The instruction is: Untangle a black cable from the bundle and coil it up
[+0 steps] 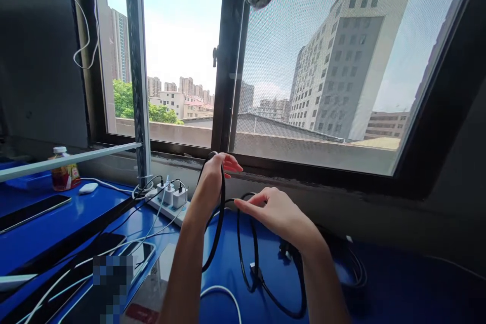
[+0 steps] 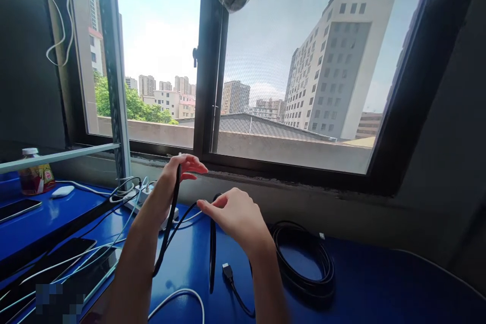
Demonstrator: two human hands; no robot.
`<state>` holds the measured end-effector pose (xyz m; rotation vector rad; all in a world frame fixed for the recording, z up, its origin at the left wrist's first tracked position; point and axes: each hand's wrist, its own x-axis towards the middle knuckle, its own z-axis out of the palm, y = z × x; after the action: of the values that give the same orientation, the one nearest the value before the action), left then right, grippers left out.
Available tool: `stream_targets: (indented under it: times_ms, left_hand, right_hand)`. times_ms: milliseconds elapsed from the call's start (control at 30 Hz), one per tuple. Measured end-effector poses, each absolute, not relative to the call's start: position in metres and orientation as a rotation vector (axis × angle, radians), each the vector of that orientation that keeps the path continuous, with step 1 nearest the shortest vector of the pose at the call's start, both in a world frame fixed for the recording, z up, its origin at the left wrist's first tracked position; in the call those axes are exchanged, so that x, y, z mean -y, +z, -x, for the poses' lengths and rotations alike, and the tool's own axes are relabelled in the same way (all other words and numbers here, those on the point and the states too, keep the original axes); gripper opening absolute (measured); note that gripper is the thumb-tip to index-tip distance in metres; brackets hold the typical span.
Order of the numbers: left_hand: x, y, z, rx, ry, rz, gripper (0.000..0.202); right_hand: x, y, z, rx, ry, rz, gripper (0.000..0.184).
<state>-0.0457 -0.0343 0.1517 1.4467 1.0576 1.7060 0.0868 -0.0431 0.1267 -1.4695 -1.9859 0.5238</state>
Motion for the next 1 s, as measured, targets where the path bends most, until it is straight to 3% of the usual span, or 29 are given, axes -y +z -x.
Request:
stream_targets:
  times_ms: [67, 133, 367, 467, 567, 800, 1000]
  left_hand:
    - [0.034, 0.150, 0.045, -1.042, 1.722, -1.468, 0.034]
    - [0.033, 0.148, 0.047, -1.008, 1.782, -1.497, 0.035]
    - [0.024, 0.140, 0.051, -1.138, 2.173, -1.500, 0.048]
    - [0.018, 0.137, 0.044, -1.209, 2.128, -1.534, 0.050]
    - [0.013, 0.135, 0.039, -1.231, 2.064, -1.558, 0.057]
    - [0.018, 0.137, 0.046, -1.246, 1.764, -1.670, 0.058]
    - [0.035, 0.145, 0.041, -1.251, 2.078, -1.690, 0.041]
  right_hand:
    - [0.042, 0.125, -0.084, 1.915, 0.440, 1.401, 0.022]
    - [0.041, 0.126, -0.081, 1.838, 0.402, 1.312, 0.018]
    - [0.044, 0.133, -0.076, 1.548, 0.693, 0.872, 0.047]
    - [0.049, 0.134, -0.073, 1.632, 0.848, 0.770, 0.056]
    - [0.052, 0.132, -0.072, 1.743, 0.770, 0.739, 0.059]
    - [0.040, 0.134, -0.094, 1.588, 0.410, 0.878, 0.033]
    - [0.041, 0.140, -0.104, 1.504, 0.303, 0.807, 0.029]
